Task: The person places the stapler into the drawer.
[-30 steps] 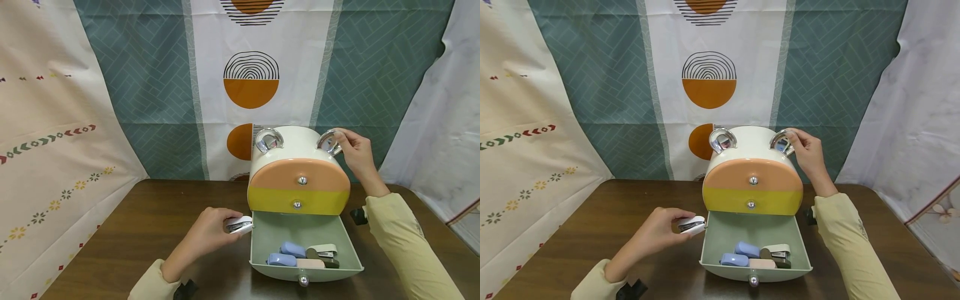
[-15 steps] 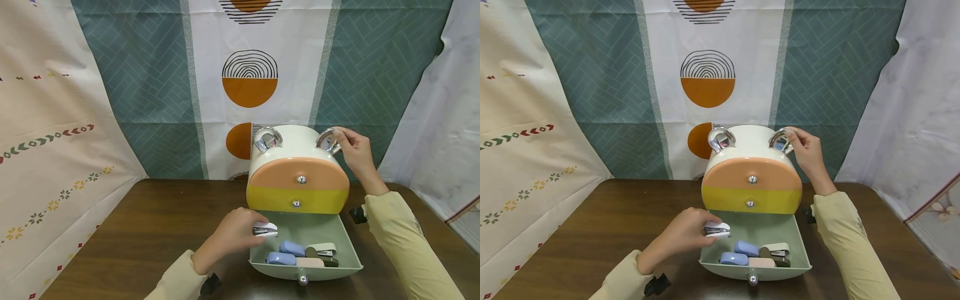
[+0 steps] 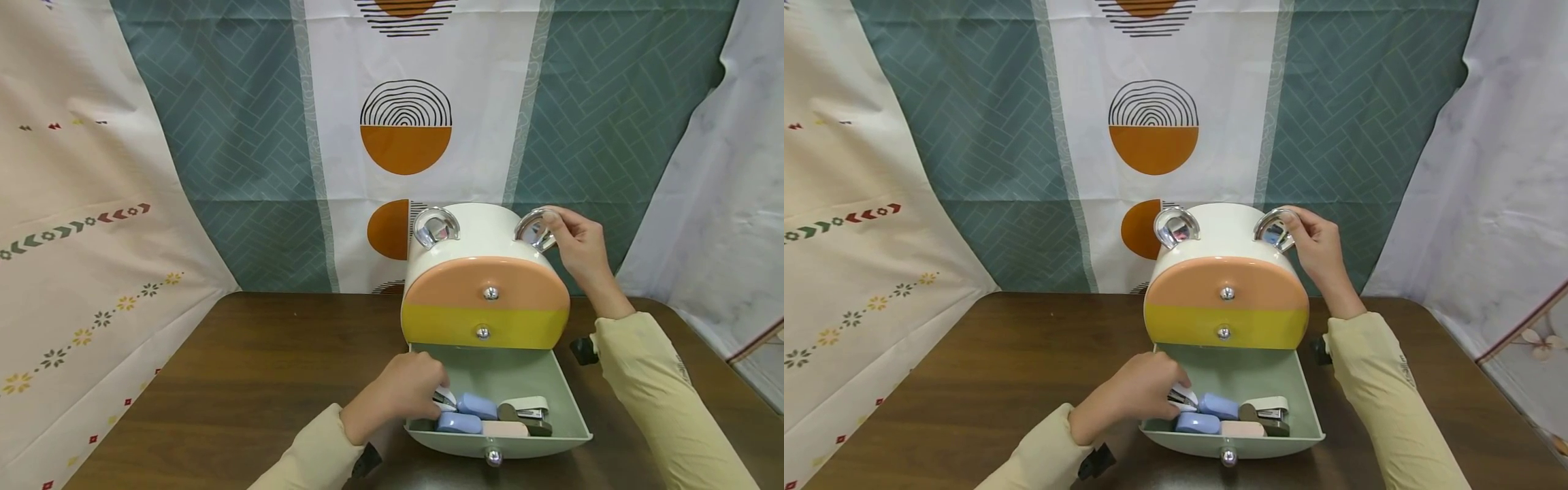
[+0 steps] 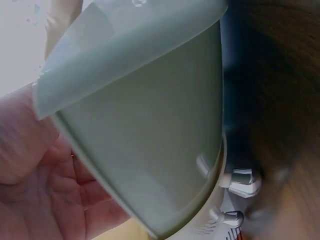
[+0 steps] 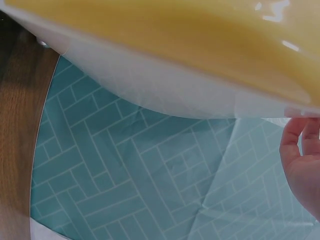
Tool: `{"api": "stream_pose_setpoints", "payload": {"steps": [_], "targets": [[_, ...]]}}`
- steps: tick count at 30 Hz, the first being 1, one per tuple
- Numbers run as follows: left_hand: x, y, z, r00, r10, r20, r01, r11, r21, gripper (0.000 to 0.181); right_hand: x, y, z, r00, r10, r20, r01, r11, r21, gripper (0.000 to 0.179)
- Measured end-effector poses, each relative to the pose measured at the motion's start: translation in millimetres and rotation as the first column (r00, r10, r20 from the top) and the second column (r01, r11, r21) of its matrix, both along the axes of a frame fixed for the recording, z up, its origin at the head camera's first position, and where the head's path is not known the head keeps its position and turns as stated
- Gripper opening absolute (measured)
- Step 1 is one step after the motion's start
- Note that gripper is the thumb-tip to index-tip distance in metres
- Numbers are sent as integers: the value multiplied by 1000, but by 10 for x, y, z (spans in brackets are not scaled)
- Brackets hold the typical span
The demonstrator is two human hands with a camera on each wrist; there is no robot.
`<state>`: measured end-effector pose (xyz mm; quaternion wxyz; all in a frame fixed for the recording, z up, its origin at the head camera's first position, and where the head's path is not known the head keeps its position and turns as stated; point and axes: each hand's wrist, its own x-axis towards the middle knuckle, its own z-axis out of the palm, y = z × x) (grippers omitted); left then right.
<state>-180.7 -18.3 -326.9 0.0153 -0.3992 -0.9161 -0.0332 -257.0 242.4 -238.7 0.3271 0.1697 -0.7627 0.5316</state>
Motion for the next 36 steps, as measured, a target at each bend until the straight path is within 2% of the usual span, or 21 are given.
{"api": "stream_pose_setpoints", "payload": {"steps": [6,10,14,16,24,32,36], "targets": [[-13,45,-43,1000,-11,-25,11,1000,-22,10,0,2,-1,1000,-16,2,16,1000,6,24],[-21,68,-98,999,-19,-49,18,999,-27,11,3,-8,5,1000,-11,-6,11,1000,-1,21],[-10,78,-131,997,-27,-78,25,999,-25,29,1,-10,4,1000,-10,-14,10,1000,1,20],[-3,75,-136,996,-31,-83,29,999,-20,32,-1,-9,1,1000,-15,-16,15,1000,5,20],[16,27,-106,996,-59,-63,59,998,2,10,4,-18,-1,1000,-11,-23,11,1000,9,19],[43,-61,-52,998,-49,-37,51,997,61,8,9,-27,-8,1000,-13,-13,13,1000,6,20],[47,-128,-14,999,-30,-36,34,994,105,16,13,-14,-7,1000,11,5,-11,1000,3,20]]}}
